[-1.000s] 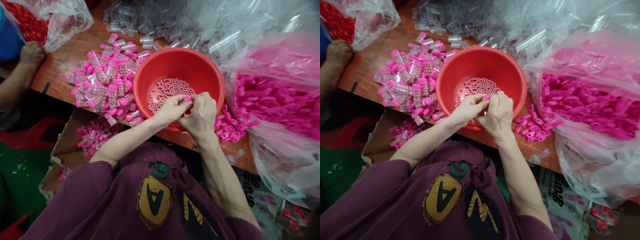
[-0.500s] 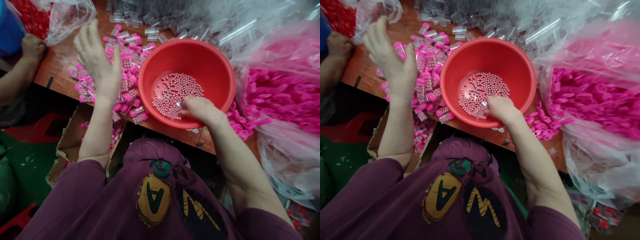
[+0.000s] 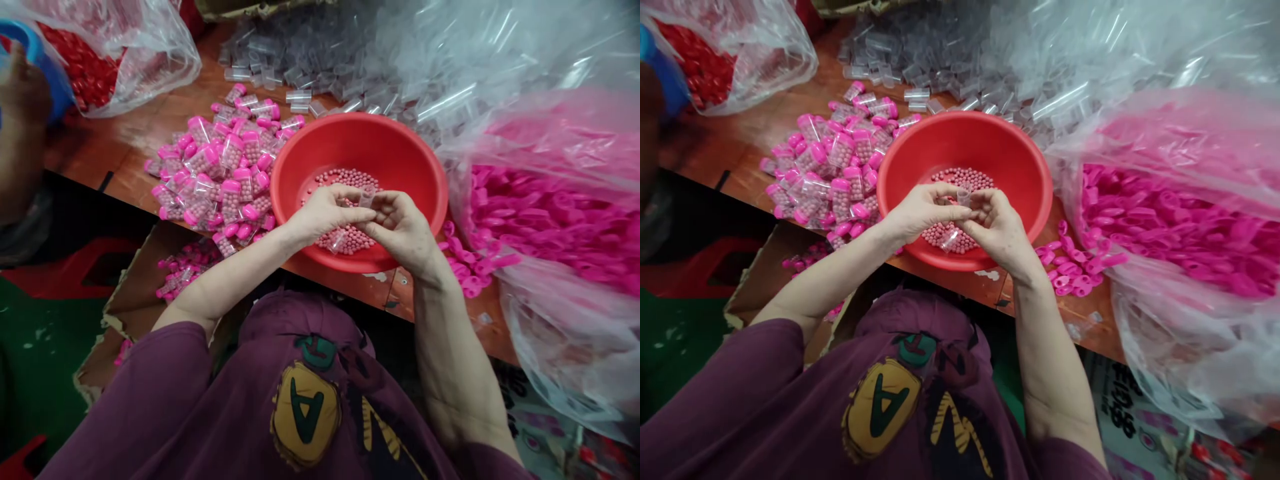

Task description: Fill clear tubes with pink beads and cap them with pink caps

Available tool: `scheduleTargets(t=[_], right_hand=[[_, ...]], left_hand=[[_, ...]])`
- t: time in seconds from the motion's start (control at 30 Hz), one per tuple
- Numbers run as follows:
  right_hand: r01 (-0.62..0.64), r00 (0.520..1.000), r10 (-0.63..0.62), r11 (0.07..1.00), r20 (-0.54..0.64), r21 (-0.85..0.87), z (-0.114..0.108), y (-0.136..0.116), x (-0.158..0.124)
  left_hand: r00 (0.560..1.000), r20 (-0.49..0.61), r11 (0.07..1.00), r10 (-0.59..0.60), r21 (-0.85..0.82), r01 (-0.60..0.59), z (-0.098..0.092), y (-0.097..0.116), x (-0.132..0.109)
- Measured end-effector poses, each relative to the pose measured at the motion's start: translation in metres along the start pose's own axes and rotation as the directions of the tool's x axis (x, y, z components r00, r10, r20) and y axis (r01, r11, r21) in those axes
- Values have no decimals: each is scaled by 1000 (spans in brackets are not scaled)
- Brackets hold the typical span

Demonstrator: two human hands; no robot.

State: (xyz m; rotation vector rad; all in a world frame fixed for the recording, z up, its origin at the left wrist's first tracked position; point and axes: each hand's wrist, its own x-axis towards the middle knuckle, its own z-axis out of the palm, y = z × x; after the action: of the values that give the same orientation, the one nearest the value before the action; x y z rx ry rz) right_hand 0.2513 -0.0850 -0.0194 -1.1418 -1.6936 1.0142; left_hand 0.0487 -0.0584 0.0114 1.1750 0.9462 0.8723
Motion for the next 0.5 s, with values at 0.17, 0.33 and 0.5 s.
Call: scheduleTargets(t=[0.17, 0.33, 0.5], right_hand=[[63, 943, -187, 912, -275, -405, -13, -5, -15], [41, 913, -224, 883, -341, -468, 2, -5, -31], [-19, 946, -141, 876, -293, -482, 5, -6, -32]], left_hand=[[997, -5, 499, 83, 866, -37, -32, 14, 52], [995, 62, -26, -81, 998, -65, -31, 5, 93], [982, 83, -195, -170, 974, -116, -5, -10, 109]])
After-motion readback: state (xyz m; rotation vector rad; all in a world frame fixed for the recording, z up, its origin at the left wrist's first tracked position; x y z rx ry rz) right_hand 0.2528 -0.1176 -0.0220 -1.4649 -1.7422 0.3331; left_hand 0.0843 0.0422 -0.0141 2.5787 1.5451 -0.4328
